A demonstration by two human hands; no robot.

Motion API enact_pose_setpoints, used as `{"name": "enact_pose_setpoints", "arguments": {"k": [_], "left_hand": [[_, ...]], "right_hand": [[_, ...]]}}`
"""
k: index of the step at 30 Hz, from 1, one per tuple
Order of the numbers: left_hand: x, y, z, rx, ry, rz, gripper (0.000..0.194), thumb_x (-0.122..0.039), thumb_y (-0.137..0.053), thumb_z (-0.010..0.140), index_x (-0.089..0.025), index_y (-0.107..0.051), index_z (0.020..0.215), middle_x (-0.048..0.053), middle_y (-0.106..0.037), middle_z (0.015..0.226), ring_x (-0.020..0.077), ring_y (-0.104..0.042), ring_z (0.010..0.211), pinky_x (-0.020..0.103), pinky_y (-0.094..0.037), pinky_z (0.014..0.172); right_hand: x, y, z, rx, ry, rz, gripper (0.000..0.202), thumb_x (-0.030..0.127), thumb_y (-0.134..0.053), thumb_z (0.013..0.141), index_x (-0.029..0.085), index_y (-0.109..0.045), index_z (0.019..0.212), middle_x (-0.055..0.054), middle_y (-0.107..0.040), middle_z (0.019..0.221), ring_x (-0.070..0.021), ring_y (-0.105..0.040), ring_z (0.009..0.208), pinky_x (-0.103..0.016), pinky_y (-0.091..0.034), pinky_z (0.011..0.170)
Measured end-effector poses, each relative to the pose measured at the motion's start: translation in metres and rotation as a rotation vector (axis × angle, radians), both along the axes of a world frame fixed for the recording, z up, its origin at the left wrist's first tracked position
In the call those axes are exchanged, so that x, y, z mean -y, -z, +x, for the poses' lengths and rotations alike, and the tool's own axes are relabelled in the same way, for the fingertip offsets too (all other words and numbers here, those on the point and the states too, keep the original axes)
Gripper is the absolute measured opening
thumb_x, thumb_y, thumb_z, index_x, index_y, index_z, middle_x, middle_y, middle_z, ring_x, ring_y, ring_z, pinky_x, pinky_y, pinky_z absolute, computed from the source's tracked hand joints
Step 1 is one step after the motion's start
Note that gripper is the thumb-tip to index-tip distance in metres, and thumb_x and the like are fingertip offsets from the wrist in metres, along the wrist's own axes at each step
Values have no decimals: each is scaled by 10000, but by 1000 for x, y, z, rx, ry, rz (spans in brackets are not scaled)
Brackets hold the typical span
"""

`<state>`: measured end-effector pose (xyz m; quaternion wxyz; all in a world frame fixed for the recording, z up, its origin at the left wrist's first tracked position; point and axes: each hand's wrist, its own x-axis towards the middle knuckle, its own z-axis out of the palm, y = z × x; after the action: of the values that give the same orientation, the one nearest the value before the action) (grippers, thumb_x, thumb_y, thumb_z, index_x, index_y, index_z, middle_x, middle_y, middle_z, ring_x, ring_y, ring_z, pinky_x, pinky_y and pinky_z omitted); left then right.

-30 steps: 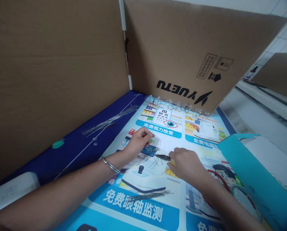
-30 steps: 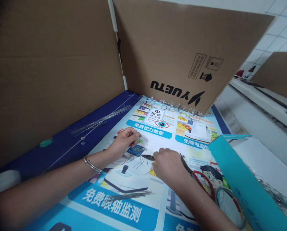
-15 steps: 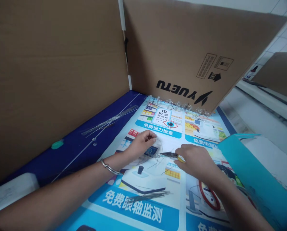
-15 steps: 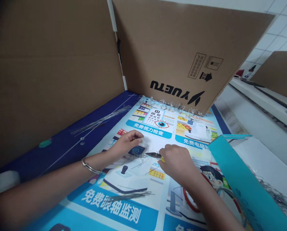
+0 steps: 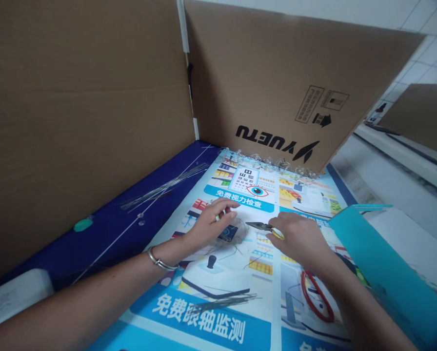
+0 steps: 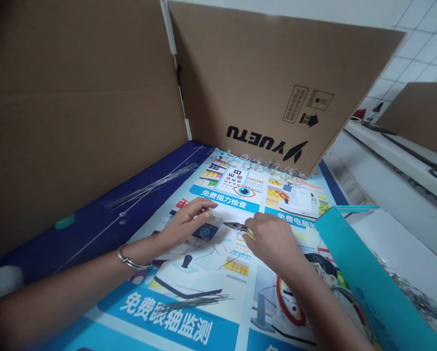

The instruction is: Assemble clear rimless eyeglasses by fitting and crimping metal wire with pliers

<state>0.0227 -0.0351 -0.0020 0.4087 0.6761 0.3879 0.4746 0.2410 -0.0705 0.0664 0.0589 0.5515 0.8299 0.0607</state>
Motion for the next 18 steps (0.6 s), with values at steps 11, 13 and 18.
{"name": "enact_pose_setpoints", "arguments": {"k": [11,13,18], "left_hand": [[-4,3,1,-38,164,-187,172,-278,-564,749,-199,-677,851,36,-650,801,153,-564,714,239,-436,633],[-6,7,1,-36,156,-222,184,-266,-580,730,-209,-679,873,26,-646,770,134,-546,639,217,-421,558],[-9,15,-2,-32,202,-385,182,-282,-592,707,-201,-676,846,-18,-537,532,78,-406,417,174,-291,374]], "right_hand": [[3,5,-5,-1,-161,221,216,281,-389,870,212,-594,871,-36,-568,788,-171,-471,788,-285,-239,613],[3,8,-6,1,-175,238,207,245,-393,865,201,-595,857,-40,-562,772,-169,-463,778,-286,-235,615],[0,17,-8,-15,-197,262,224,206,-379,863,185,-602,846,-59,-555,765,-174,-445,778,-285,-244,639]]}}
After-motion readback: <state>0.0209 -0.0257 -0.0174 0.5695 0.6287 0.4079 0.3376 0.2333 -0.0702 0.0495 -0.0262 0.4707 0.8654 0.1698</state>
